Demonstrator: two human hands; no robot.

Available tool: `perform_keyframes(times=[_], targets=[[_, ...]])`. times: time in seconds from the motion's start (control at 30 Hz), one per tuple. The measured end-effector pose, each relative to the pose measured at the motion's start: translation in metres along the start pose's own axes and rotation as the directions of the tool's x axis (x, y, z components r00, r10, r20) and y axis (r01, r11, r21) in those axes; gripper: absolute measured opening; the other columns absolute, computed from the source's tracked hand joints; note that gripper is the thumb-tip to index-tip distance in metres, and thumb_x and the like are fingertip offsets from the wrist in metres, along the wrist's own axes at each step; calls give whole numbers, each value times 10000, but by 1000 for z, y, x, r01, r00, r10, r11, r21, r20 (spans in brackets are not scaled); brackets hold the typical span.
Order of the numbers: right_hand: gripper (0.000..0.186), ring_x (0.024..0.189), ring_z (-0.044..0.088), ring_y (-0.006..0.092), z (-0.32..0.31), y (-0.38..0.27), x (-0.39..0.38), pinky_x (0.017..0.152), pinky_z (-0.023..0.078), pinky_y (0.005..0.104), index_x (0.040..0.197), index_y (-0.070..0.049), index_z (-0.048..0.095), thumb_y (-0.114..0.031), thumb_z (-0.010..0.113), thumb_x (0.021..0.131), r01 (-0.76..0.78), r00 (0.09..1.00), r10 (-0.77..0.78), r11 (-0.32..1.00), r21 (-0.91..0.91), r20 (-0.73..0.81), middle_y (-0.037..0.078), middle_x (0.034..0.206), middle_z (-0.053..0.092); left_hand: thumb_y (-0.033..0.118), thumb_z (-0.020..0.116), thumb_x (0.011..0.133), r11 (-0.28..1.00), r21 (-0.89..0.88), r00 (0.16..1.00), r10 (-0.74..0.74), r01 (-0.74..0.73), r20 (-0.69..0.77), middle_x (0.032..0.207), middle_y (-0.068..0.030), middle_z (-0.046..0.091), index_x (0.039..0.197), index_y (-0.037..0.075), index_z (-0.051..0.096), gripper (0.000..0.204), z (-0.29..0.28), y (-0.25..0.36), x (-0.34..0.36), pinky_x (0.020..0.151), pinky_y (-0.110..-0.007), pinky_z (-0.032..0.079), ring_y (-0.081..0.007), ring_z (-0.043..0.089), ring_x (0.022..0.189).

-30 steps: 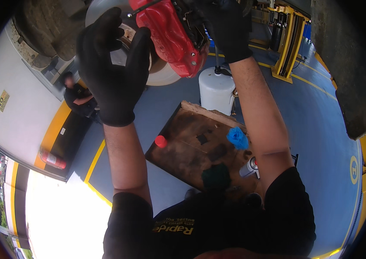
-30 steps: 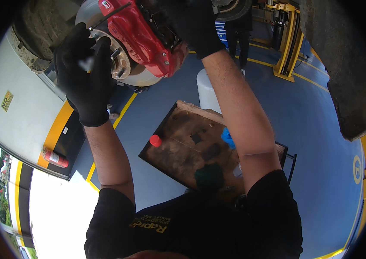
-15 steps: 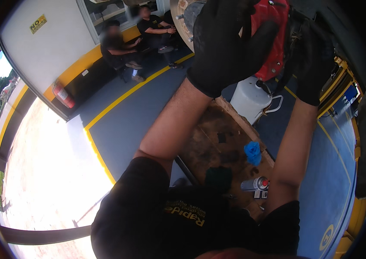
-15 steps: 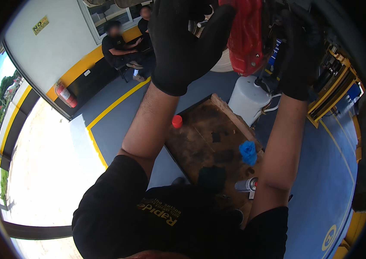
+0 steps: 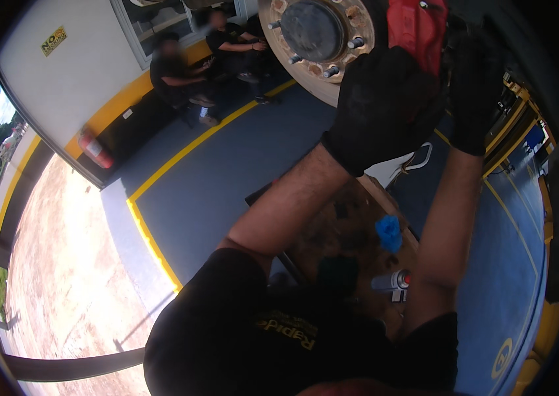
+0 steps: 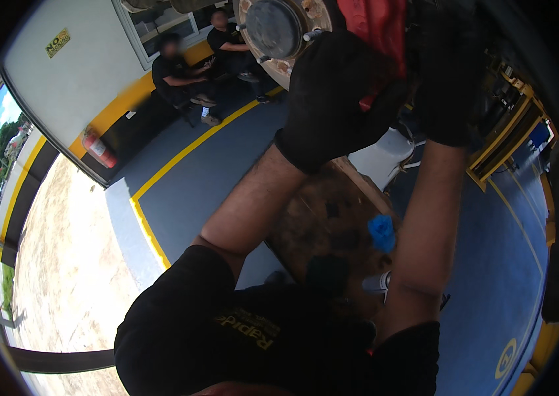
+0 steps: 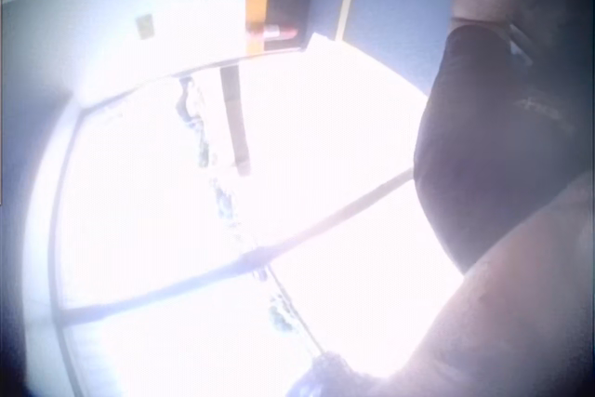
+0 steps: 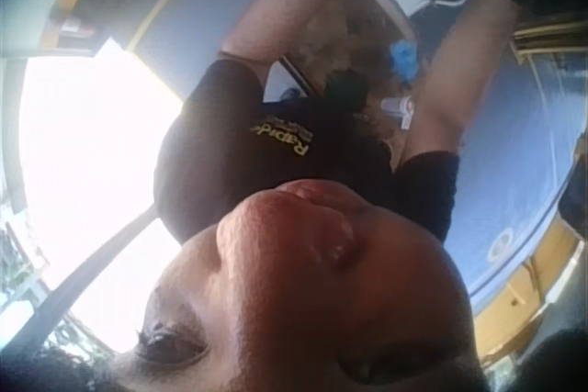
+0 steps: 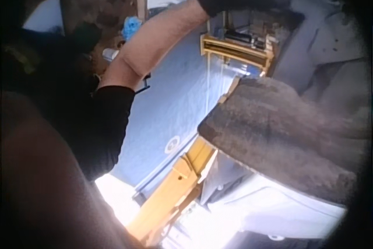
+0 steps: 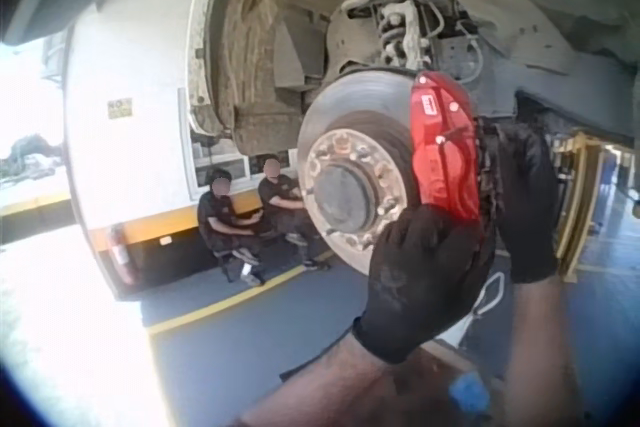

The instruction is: The person cleans and lubricates brake caliper components on a vehicle. They wipe parts with a cloth, apply lubricant with a brush, and install a metal clip into the caliper assembly.

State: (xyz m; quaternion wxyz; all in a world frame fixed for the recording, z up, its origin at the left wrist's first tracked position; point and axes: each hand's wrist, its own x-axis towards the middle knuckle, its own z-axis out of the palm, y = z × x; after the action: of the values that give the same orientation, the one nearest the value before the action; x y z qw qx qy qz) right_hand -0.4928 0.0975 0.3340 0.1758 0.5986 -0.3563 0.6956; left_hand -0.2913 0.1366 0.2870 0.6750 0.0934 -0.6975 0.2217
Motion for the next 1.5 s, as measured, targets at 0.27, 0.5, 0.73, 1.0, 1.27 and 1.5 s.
perform_keyframes(times=[0.27, 0.5, 0.73, 1.0, 1.27, 1.5], targets=[[131, 871, 606, 91, 22, -56, 0, 772, 495, 276, 1105, -38, 650, -132, 608, 1022, -27, 995, -4, 953, 300, 105, 14, 960, 657, 109, 836, 753, 998, 67, 1000, -10, 10, 8, 844, -11, 633, 900, 164, 714, 199, 3, -5, 2, 753, -405, 479, -251, 598, 853], [156, 916, 595, 76, -12, -51, 9, 804, 493, 275, 1128, -7, 651, -103, 579, 1029, -263, 944, 115, 826, 498, 308, 7, 1022, 673, 91, 847, 762, 1000, -11, 995, -23, 24, 101, 855, -8, 666, 906, 141, 727, 193, -1, -1, 6, 740, -376, 495, -227, 605, 856], [146, 880, 610, 112, -9, -46, 6, 820, 504, 304, 1106, -15, 659, -118, 611, 1014, 2, 987, -64, 920, 391, 145, 5, 967, 685, 138, 824, 748, 999, -53, 998, 14, -10, 65, 901, -44, 583, 907, 179, 711, 199, 2, -7, 5, 696, -404, 460, -270, 599, 827], [240, 922, 674, 256, -17, -68, -7, 866, 519, 371, 1198, -14, 604, -202, 579, 1051, -99, 988, 125, 961, -258, 86, 157, 1000, 699, 200, 826, 776, 993, 117, 991, 6, -22, 137, 836, -32, 555, 921, 184, 721, 180, 3, 7, -6, 650, -404, 442, -258, 597, 779], [301, 1094, 648, 327, -24, -12, -20, 950, 508, 421, 1323, -14, 581, -143, 560, 1052, 344, 938, -336, 930, -132, 78, 187, 1152, 670, 243, 812, 793, 934, 357, 986, -66, 7, 152, 826, -17, 550, 935, 198, 728, 171, 12, 27, -13, 647, -411, 433, -242, 596, 763], [320, 1114, 628, 306, -28, 30, -10, 933, 506, 429, 1288, -37, 628, -257, 524, 1080, 293, 948, -227, 895, -336, 224, 153, 1176, 661, 236, 786, 810, 950, 311, 981, -36, -25, 188, 808, -21, 551, 922, 186, 706, 146, 13, 25, -6, 647, -406, 441, -251, 600, 760]])
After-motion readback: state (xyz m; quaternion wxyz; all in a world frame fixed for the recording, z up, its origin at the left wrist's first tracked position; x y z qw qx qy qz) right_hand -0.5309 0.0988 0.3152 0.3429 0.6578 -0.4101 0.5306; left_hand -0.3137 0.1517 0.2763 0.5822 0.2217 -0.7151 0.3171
